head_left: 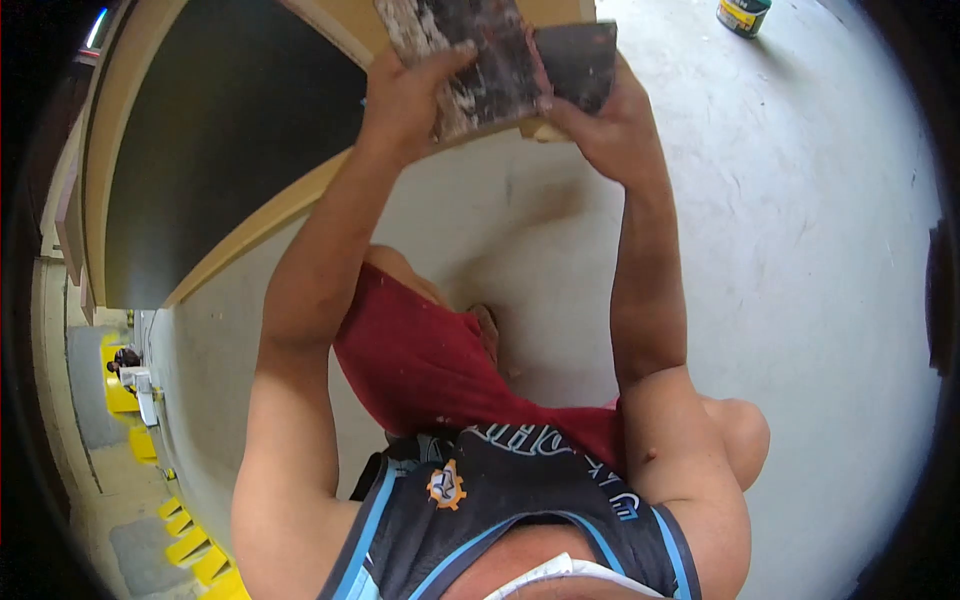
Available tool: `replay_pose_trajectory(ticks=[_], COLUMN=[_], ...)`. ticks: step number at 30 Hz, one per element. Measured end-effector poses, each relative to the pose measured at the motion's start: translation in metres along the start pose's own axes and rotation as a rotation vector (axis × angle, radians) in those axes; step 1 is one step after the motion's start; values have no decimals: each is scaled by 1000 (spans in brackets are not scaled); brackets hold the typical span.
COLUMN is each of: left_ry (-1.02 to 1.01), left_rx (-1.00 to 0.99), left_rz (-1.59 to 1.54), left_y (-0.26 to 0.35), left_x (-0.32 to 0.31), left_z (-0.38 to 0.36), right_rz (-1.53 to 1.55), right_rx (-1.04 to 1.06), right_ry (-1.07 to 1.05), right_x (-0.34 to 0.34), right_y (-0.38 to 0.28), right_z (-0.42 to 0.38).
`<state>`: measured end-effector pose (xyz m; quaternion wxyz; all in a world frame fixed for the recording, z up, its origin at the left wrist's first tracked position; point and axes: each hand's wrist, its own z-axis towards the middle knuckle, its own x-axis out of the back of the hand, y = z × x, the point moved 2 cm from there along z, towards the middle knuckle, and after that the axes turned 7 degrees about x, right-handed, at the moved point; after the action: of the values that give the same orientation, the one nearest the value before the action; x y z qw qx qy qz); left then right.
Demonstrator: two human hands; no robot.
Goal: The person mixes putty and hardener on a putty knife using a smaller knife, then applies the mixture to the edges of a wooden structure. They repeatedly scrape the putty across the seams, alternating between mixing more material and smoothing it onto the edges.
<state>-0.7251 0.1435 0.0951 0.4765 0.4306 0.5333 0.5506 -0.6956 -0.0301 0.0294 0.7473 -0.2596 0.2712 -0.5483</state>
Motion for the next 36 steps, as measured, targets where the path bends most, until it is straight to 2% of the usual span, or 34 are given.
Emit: replay_pose_trajectory(ticks=[1,3,4,6,10,12,13,15,18,20,22,23,24,26,27,28,29,30,31,32,33,34,36], left_ry=[9,-55,-53,0,30,-81,-83,-43,17,-45,-123,-139,-153,-179,-60,57,45,-7,-54,-52,-140,-231,-319], left_rx=[23,-61,-50,19,-1,-77,-70,-130,-92,-93,-89,-64,-35,-53,-75,-96,-89,-67,-47,-41,32,108,175], left_rz=[-2,24,17,139,142,98,98,27,83,88,101,145,190,219,222,223,222,-89,-399,-396,-439,-482,-530], left_y=[-3,-7,-9,-8,-12,-6,-4,3,7,13,14,11,7,-1,-3,-3,1,6,9,7,4,1,-3], left_x=[4,12,12,12,20,22,19,13,17,9,3,4,5,10,14,18,22,29,32,33,31,28,23], left_z=[3,9,5,2,0,0,0,-1,0,-7,-15,-15,-14,-7,-1,6,13,21,24,23,21,19,14], right_rz=[3,-111,-114,-234,-176,-68,-67,-60,-15,14,130,-95,-101,-157,86,78,132,189,192,304,413,413,734], right_rx=[-24,-33,-43,-156,-225,-203,-209,-9,-94,-55,-162,-272,-271,-483,-362,-363,-351,-341,-349,-459,-564,-570,-649], right_ry=[-5,-155,-160,-299,-425,-461,-458,-81,-34,-96,-273,-470,-454,-683,-603,-587,-351,-117,-112,93,300,306,261], right_x=[1,5,7,8,6,7,4,0,-5,-2,-4,-1,0,-3,-1,-1,-1,2,4,8,11,10,-4], right_y=[-1,-4,-3,-1,-1,-10,-6,2,-14,-11,-18,-6,1,12,10,17,29,40,43,49,53,54,54], right_z=[2,5,1,-1,-6,-5,-4,4,2,0,-8,-11,-10,-16,-15,-16,-17,-20,-19,-17,-17,-19,-20])
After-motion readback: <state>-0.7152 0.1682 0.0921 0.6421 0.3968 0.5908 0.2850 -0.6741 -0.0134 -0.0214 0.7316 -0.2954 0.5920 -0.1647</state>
